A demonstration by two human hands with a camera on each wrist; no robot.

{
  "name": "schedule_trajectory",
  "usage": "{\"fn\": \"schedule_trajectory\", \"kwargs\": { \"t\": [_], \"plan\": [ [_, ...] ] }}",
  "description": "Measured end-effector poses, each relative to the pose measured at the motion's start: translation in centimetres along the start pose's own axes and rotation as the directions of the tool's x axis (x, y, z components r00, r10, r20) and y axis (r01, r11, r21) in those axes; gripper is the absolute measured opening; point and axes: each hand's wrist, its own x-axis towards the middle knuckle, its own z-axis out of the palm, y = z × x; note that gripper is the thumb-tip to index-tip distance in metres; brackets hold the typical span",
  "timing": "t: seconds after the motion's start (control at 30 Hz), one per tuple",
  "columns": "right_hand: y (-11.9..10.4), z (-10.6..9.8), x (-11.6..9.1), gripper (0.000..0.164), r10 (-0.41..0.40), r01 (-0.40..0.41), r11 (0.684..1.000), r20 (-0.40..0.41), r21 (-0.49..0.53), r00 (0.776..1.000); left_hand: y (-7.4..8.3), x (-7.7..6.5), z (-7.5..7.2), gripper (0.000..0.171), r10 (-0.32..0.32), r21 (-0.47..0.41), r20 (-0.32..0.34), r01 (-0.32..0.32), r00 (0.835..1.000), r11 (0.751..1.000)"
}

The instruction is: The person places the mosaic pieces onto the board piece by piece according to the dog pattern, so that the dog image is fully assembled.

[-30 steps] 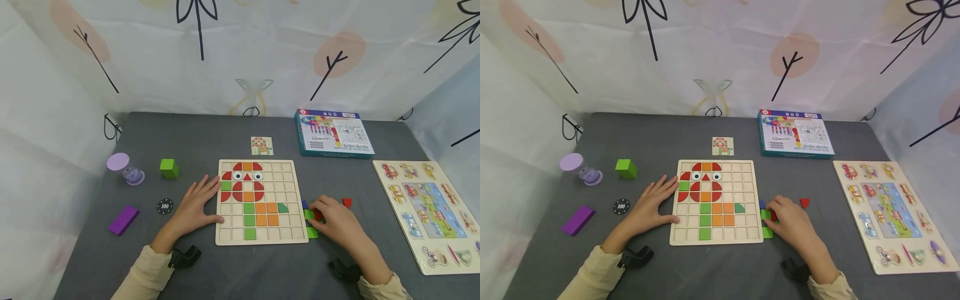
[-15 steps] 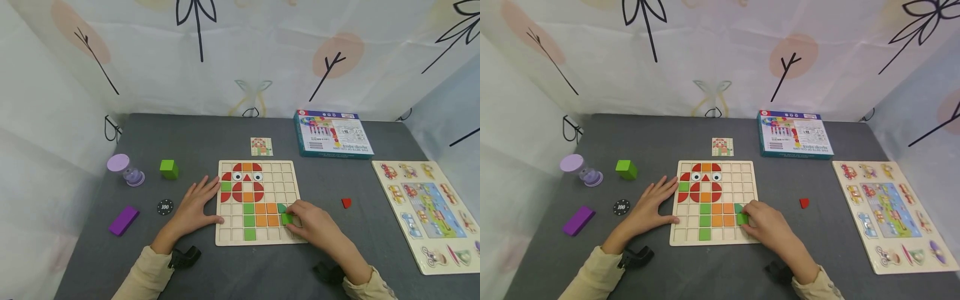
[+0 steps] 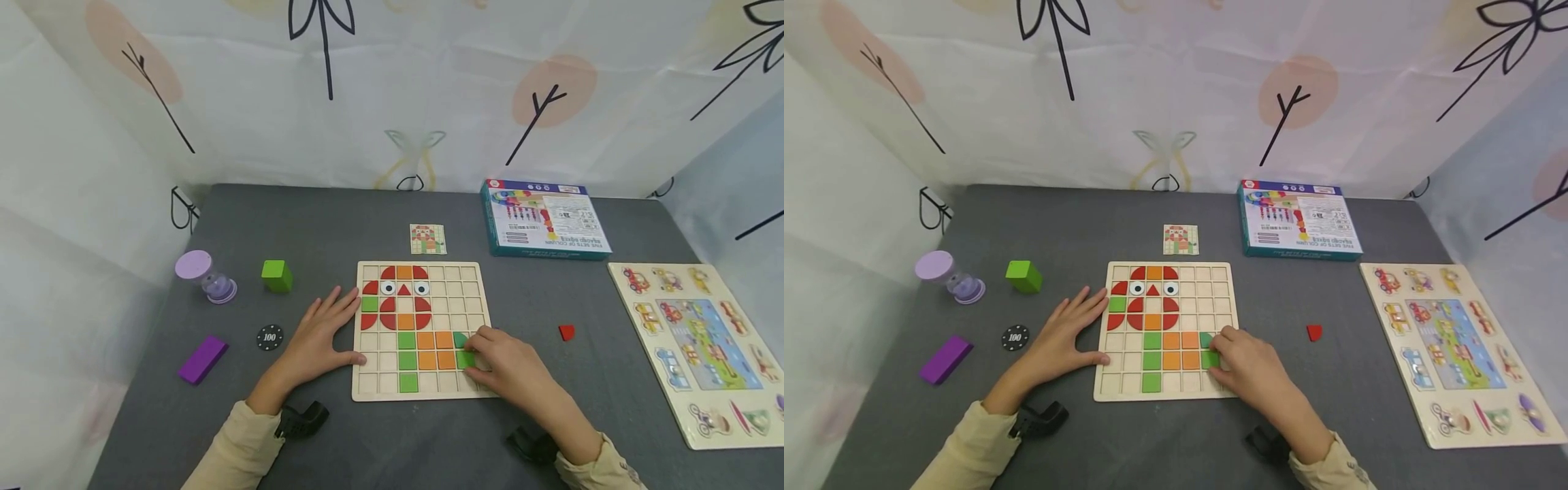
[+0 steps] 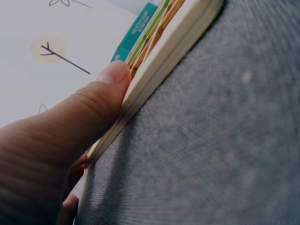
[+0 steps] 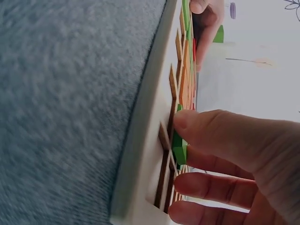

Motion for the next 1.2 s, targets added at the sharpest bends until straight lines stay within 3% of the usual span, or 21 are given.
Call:
{"fn": "schedule_trajectory", "kwargs": {
  "t": [0.23, 0.37, 0.5, 0.7, 1.03, 1.2],
  "plan": [
    [0.5, -0.4, -0.5, 0.031, 0.024, -0.024, 1.000, 0.003, -0.002, 1.000, 0.0, 0.0, 0.0, 0.098, -0.011, 0.006, 0.013, 0.011, 1.000, 1.000],
    [2.0, -1.2, -2.0, 0.031, 0.085, -0.085, 0.996, -0.015, 0.023, 0.996, 0.0, 0.0, 0.0, 0.098, -0.002, 0.001, 0.011, 0.002, 1.000, 1.000],
    [3.3, -1.4, -3.7, 0.034, 0.136, -0.137, 0.989, 0.024, 0.058, 0.990, 0.0, 0.1, 0.0, 0.098, 0.008, 0.002, 0.007, -0.008, 1.000, 1.000],
    [4.1, -0.8, -4.8, 0.037, 0.105, -0.108, 0.992, 0.050, 0.063, 0.993, 0.0, -0.1, 0.0, 0.098, 0.006, 0.007, -0.013, -0.006, 1.000, 1.000],
    [3.7, -0.4, -4.5, 0.028, 0.087, -0.089, 0.995, 0.045, 0.040, 0.995, 0.0, -0.1, 0.0, 0.098, 0.015, 0.004, -0.023, -0.015, 1.000, 1.000],
    [3.0, -0.7, -4.2, 0.029, 0.077, -0.082, 0.989, 0.041, 0.126, 0.996, 0.0, 0.1, 0.0, 0.098, -0.003, 0.006, 0.004, 0.003, 1.000, 1.000]
  ]
}}
